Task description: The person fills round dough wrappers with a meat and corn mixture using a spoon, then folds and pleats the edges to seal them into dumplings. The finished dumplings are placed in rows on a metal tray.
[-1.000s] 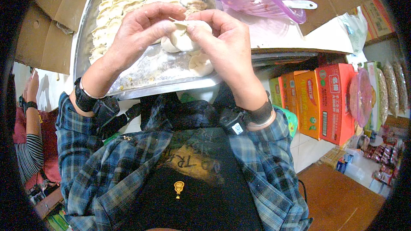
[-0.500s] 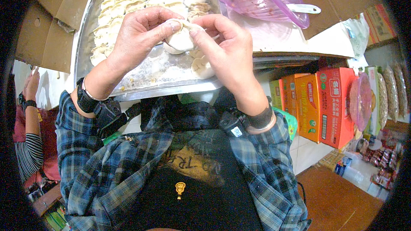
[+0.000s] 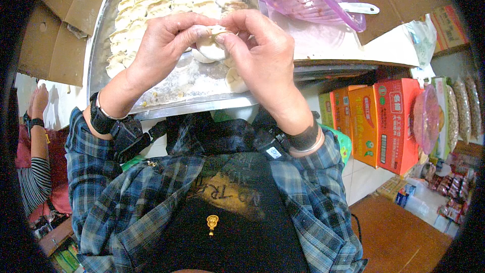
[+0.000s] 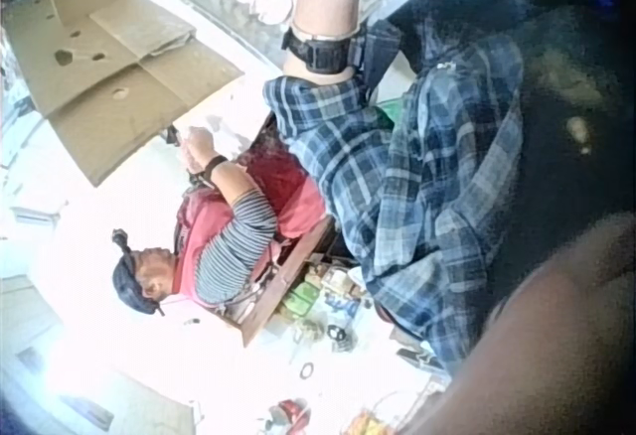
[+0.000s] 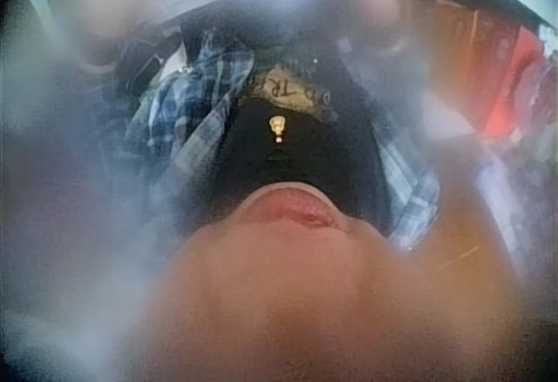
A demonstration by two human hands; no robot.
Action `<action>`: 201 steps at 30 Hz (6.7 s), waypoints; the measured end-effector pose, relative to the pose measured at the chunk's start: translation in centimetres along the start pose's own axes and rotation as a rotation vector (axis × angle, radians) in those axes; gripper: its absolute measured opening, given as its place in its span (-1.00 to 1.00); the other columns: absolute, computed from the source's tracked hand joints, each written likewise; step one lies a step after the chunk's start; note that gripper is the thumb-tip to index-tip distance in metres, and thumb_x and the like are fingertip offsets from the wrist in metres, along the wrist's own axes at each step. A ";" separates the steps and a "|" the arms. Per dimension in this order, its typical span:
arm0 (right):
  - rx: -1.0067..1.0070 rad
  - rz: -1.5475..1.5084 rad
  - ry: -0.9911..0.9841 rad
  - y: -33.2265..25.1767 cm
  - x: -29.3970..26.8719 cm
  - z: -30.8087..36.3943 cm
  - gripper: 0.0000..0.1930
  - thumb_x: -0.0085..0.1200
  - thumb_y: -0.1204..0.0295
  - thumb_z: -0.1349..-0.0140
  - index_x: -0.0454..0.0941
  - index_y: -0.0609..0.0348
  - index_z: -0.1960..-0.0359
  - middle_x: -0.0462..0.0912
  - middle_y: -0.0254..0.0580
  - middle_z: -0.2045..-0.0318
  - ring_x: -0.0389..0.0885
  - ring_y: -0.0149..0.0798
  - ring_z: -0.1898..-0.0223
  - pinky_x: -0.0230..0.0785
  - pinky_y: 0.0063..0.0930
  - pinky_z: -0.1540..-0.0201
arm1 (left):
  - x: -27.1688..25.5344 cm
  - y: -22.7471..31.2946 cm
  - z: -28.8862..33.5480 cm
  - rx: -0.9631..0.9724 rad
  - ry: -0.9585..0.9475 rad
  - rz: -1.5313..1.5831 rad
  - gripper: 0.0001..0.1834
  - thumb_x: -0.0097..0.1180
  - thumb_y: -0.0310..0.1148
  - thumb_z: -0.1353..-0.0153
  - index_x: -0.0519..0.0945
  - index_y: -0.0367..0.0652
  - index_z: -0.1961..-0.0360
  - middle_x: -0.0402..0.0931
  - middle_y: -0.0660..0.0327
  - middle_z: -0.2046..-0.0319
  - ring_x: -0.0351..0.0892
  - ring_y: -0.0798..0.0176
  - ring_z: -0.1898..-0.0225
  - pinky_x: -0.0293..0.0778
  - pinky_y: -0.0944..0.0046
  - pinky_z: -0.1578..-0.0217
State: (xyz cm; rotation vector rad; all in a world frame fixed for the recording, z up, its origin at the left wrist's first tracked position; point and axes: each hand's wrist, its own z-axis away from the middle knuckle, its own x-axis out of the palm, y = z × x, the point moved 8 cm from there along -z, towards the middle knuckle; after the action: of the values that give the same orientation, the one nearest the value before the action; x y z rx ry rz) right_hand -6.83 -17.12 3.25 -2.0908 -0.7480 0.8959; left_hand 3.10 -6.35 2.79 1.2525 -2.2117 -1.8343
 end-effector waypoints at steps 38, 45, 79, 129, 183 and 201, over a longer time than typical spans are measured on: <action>-0.252 0.237 0.038 -1.3 -0.3 0.6 -0.86 0.24 0.66 -0.01 0.60 0.23 0.37 0.61 -0.26 0.50 0.54 -0.45 0.50 0.41 -0.62 0.40 | 1.5 -0.9 0.4 -0.090 -0.109 -0.055 -0.80 0.16 -0.45 -0.18 0.65 -0.30 0.19 0.63 0.26 0.46 0.50 0.51 0.43 0.44 0.44 0.41; -0.368 0.239 -0.030 -1.9 0.2 0.8 -0.87 0.12 0.64 -0.16 0.59 0.24 0.25 0.65 -0.30 0.44 0.60 -0.50 0.40 0.44 -0.63 0.38 | 1.5 -1.1 0.1 -0.115 -0.121 0.044 -0.80 0.21 -0.39 -0.18 0.66 -0.28 0.23 0.60 0.27 0.51 0.48 0.53 0.48 0.44 0.47 0.45; -0.224 0.214 0.024 -0.9 -0.2 -0.1 -0.86 0.25 0.50 -0.02 0.61 0.26 0.37 0.59 -0.11 0.53 0.58 -0.21 0.48 0.39 -0.39 0.43 | 0.4 -1.4 0.3 -0.124 0.000 0.093 -0.86 0.18 -0.44 -0.22 0.60 -0.32 0.27 0.57 0.28 0.46 0.54 0.48 0.44 0.53 0.48 0.42; -0.235 0.373 -0.022 0.7 -2.5 -3.4 -0.85 0.21 0.46 -0.16 0.66 0.23 0.25 0.68 -0.24 0.42 0.62 -0.45 0.40 0.45 -0.62 0.37 | -1.3 -4.1 -0.2 -0.330 0.106 0.502 -0.71 0.07 -0.32 -0.27 0.51 -0.22 0.03 0.61 0.16 0.18 0.60 0.39 0.30 0.55 0.41 0.36; 0.223 0.007 0.171 7.7 -11.8 8.9 -0.84 0.10 0.50 -0.27 0.63 0.28 0.16 0.65 -0.32 0.41 0.56 -0.54 0.41 0.36 -0.71 0.37 | 4.3 -3.0 -4.3 -0.048 -0.271 -0.507 -0.76 0.18 -0.30 -0.19 0.61 -0.26 0.22 0.61 0.13 0.41 0.59 0.32 0.35 0.50 0.31 0.26; 0.325 -0.055 0.153 10.2 -12.3 10.7 -0.82 0.16 0.47 -0.22 0.64 0.27 0.18 0.66 -0.30 0.46 0.61 -0.51 0.41 0.44 -0.66 0.33 | 4.7 -5.1 -5.4 -0.295 -0.332 -0.378 -0.83 0.15 -0.36 -0.22 0.57 -0.27 0.30 0.54 0.27 0.48 0.49 0.46 0.46 0.45 0.41 0.43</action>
State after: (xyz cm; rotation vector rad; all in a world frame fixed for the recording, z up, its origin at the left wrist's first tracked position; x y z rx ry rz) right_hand -20.13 -27.62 -5.75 -1.8187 -0.5367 0.7611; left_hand 5.35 -13.43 -1.90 1.4700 -1.8170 -2.5640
